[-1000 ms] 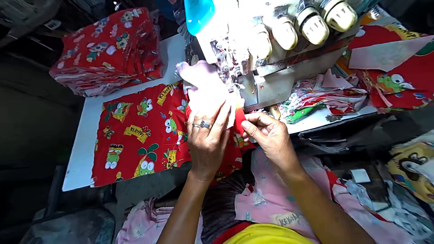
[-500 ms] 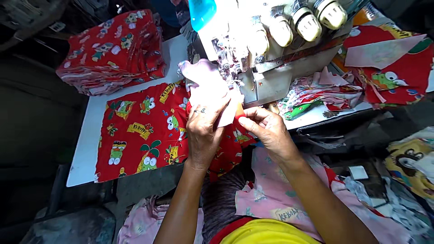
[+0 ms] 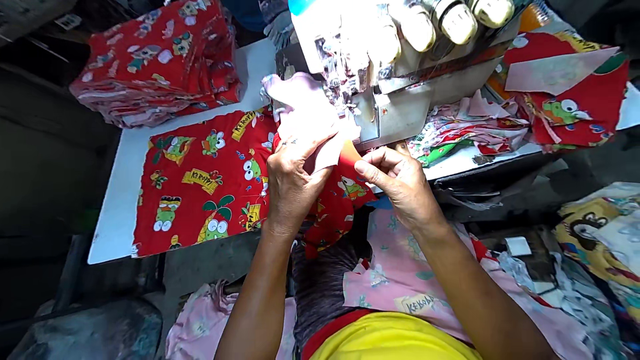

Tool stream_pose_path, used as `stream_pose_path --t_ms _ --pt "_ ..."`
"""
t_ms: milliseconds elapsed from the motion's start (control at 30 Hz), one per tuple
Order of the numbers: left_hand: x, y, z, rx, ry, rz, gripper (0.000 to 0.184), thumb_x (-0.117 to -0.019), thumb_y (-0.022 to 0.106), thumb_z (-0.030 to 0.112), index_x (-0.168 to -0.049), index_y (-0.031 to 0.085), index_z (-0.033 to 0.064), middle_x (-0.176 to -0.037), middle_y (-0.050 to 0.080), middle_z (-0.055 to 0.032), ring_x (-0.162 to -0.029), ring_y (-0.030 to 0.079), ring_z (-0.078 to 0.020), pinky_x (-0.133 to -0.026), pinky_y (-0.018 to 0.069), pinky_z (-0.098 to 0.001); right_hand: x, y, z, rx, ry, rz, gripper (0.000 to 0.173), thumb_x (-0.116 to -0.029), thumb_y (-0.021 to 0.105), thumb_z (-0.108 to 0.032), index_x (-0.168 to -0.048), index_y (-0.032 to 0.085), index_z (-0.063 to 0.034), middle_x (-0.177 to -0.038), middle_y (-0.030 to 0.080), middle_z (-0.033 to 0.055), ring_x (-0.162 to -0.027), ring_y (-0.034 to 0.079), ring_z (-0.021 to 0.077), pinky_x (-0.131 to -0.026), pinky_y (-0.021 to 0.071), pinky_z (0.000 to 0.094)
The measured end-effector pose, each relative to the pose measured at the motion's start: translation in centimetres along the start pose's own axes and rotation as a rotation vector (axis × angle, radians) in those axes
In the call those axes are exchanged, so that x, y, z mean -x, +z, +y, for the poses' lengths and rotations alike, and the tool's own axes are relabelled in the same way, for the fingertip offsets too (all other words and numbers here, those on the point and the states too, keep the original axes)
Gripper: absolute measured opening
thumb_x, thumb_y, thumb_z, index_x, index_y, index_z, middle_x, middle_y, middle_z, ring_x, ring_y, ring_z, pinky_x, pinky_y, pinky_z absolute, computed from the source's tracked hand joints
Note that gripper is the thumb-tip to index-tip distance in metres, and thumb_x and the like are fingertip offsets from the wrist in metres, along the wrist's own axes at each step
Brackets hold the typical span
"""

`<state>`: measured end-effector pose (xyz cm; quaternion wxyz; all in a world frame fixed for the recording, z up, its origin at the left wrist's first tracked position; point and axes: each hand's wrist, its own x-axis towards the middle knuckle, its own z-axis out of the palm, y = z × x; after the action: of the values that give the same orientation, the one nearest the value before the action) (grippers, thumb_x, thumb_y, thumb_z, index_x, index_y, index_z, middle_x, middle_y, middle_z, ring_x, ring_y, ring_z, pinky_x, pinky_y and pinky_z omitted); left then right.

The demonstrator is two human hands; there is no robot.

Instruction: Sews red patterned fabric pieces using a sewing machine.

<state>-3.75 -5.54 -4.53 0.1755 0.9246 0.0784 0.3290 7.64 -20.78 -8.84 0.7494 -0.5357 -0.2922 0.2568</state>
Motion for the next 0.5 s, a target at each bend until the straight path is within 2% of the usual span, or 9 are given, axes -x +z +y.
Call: stream_pose_path --t_ms 100,167,267,300,367,400,433,500 --pt "0.1 0.3 0.1 -0.055 0.05 0.023 0.025 -0.0949 0.068 0.01 -0.118 0.075 0.0028 -0.114 0.072 -0.0175 -0.101 0.068 -0.0278 -0.09 0.0504 -0.0407 0.4 0.2 -0.1 0.029 -0.023 -0.004 0.01 -0.0974 0.068 -0.009 -0.106 0.069 -0.0038 -0.091 0.068 0.0052 -0.075 0.066 0.0086 -0.066 0.0574 0.0207" --pt "0.1 0.8 0.6 -0.117 0.123 0.062 0.024 -0.0958 0.069 0.011 -0.118 0.077 0.0044 -0.122 0.072 -0.0171 -0.105 0.069 -0.0294 -0.09 0.0515 -0.0419 0.6 0.4 -0.3 0.016 -0.024 0.0 0.012 -0.0976 0.066 -0.005 -0.109 0.068 -0.0019 -0.09 0.069 0.006 -0.071 0.065 0.0087 -0.064 0.0573 0.0204" --pt "0.3 1.6 1.1 -0.109 0.226 0.13 0.018 -0.0969 0.068 0.008 -0.111 0.079 0.0049 -0.121 0.074 -0.0115 -0.115 0.07 -0.0246 -0.106 0.049 -0.0409 1.1 0.5 -0.6 -0.004 0.007 0.021 0.019 -0.0982 0.065 -0.004 -0.116 0.068 -0.0007 -0.095 0.071 0.0058 -0.074 0.069 0.0087 -0.068 0.06 0.0218" --pt "0.4 1.8 0.9 -0.109 0.239 0.135 0.018 -0.097 0.068 0.007 -0.112 0.079 0.0046 -0.119 0.075 -0.011 -0.115 0.07 -0.0236 -0.106 0.0497 -0.0401 1.2 0.5 -0.6 -0.019 0.019 0.027 0.019 -0.0982 0.065 -0.003 -0.117 0.067 -0.0003 -0.096 0.071 0.006 -0.074 0.07 0.0091 -0.069 0.061 0.0227" --pt "0.7 2.3 0.5 -0.163 0.228 0.139 0.022 -0.0969 0.068 0.008 -0.117 0.077 0.0053 -0.116 0.075 -0.0118 -0.108 0.071 -0.0237 -0.097 0.053 -0.0368 1.3 0.7 -0.6 -0.066 0.042 0.039 0.018 -0.0975 0.065 -0.002 -0.116 0.068 0.0003 -0.095 0.072 0.0061 -0.073 0.071 0.0095 -0.069 0.0621 0.0235" --pt "0.9 2.5 0.3 -0.185 0.212 0.14 0.026 -0.0967 0.068 0.009 -0.122 0.075 0.0045 -0.111 0.075 -0.0145 -0.101 0.07 -0.0258 -0.089 0.052 -0.037 1.3 0.7 -0.6 -0.084 0.052 0.045 0.018 -0.0975 0.065 -0.002 -0.115 0.068 0.0002 -0.094 0.072 0.0061 -0.073 0.071 0.0094 -0.069 0.0618 0.0234" --pt "1.0 2.7 0.2 -0.206 0.198 0.139 0.03 -0.0975 0.067 0.009 -0.126 0.072 0.0043 -0.111 0.074 -0.0159 -0.098 0.069 -0.0272 -0.087 0.0517 -0.0371 1.3 0.7 -0.5 -0.098 0.059 0.05 0.018 -0.0974 0.065 -0.001 -0.115 0.068 0.0006 -0.093 0.072 0.0064 -0.072 0.071 0.0095 -0.068 0.0619 0.0235" --pt "1.2 2.6 0.4 -0.214 0.19 0.138 0.027 -0.0993 0.066 0.008 -0.125 0.072 0.0049 -0.124 0.071 -0.0151 -0.109 0.069 -0.0269 -0.094 0.0525 -0.0363 1.3 0.7 -0.4 -0.108 0.061 0.047 0.016 -0.098 0.064 -0.002 -0.114 0.068 0.0008 -0.093 0.073 0.0069 -0.074 0.071 0.0097 -0.071 0.0621 0.024"
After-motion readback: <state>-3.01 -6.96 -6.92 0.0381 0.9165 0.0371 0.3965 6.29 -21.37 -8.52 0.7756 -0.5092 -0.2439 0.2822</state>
